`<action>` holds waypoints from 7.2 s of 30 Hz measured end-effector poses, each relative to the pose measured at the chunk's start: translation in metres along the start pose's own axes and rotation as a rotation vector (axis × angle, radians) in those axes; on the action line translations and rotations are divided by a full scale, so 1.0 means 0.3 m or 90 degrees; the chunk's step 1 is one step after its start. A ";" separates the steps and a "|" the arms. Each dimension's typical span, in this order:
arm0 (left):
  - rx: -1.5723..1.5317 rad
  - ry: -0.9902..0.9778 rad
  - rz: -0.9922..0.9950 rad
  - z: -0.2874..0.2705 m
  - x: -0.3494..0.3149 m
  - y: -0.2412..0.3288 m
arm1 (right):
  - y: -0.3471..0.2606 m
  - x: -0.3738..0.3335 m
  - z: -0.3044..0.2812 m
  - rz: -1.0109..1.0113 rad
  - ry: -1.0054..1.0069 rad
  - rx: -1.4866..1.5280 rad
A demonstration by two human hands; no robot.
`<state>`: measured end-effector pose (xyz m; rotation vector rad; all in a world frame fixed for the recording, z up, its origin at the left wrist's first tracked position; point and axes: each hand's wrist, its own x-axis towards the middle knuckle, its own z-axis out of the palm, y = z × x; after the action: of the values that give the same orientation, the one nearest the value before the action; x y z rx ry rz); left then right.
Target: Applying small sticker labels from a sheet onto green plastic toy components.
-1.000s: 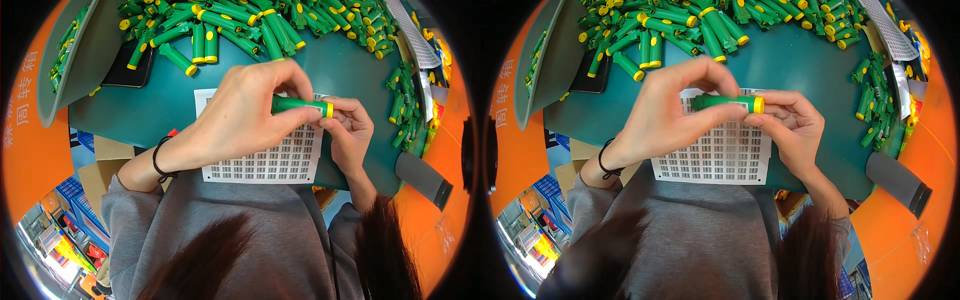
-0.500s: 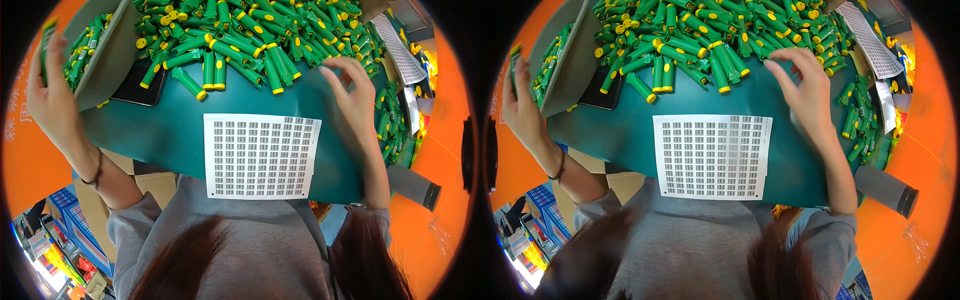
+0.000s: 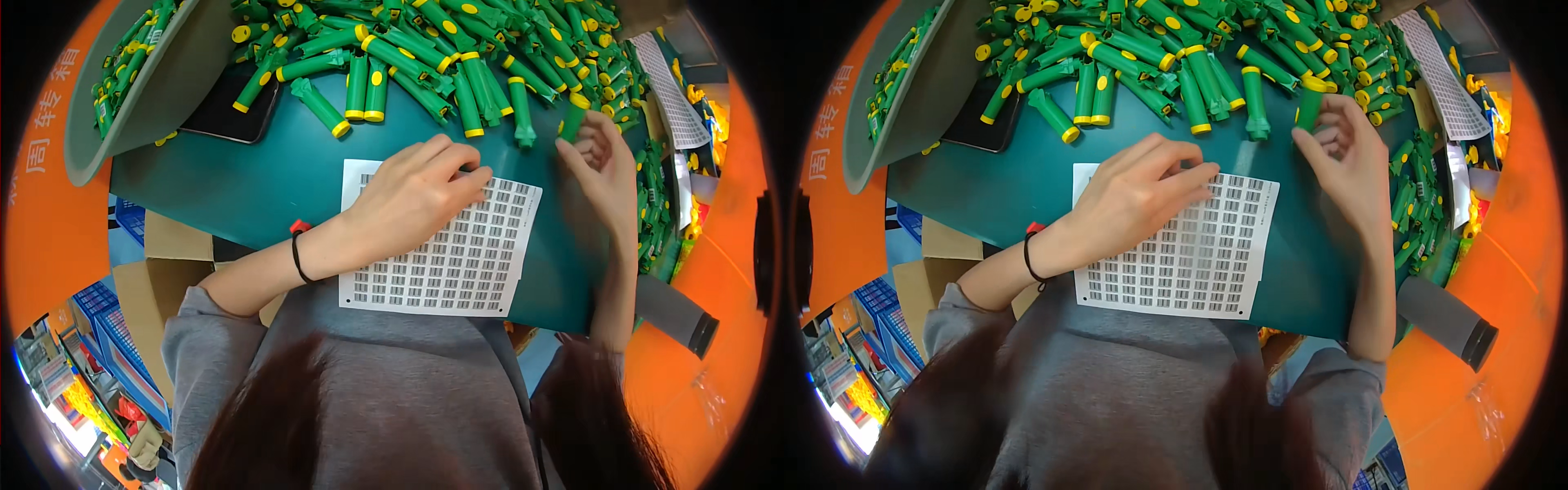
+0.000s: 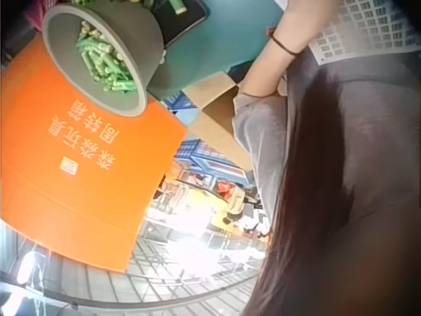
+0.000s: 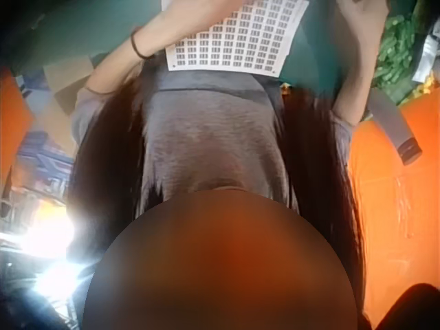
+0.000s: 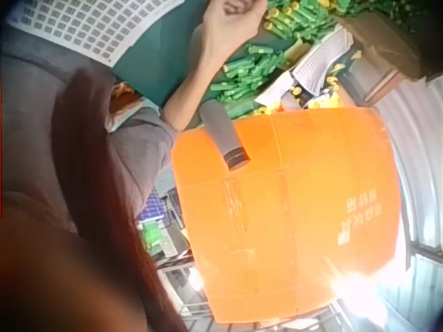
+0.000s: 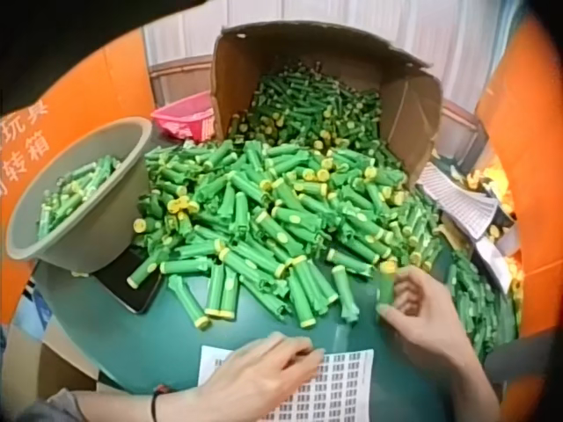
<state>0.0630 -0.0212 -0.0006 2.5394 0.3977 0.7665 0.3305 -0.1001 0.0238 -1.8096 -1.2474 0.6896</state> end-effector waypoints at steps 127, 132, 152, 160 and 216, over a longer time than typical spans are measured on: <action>-0.349 -0.124 -0.217 -0.052 0.179 0.087 | -0.012 -0.286 0.143 -0.053 0.002 0.374; -0.346 -0.133 -0.216 -0.047 0.180 0.086 | -0.006 -0.285 0.146 -0.077 0.008 0.379; -0.479 -0.172 -0.342 -0.100 0.156 0.036 | -0.062 -0.202 0.118 -0.170 -0.047 0.266; 0.459 0.581 -0.289 -0.759 0.054 -0.242 | -0.035 0.176 0.047 -0.295 0.101 -0.280; 0.133 0.131 0.105 0.108 0.063 0.006 | 0.040 -0.300 0.120 0.078 -0.341 0.480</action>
<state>0.0973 -0.0264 -0.0152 2.7216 0.3526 1.1057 0.2751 -0.1750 -0.0061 -1.1017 -0.9893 1.5452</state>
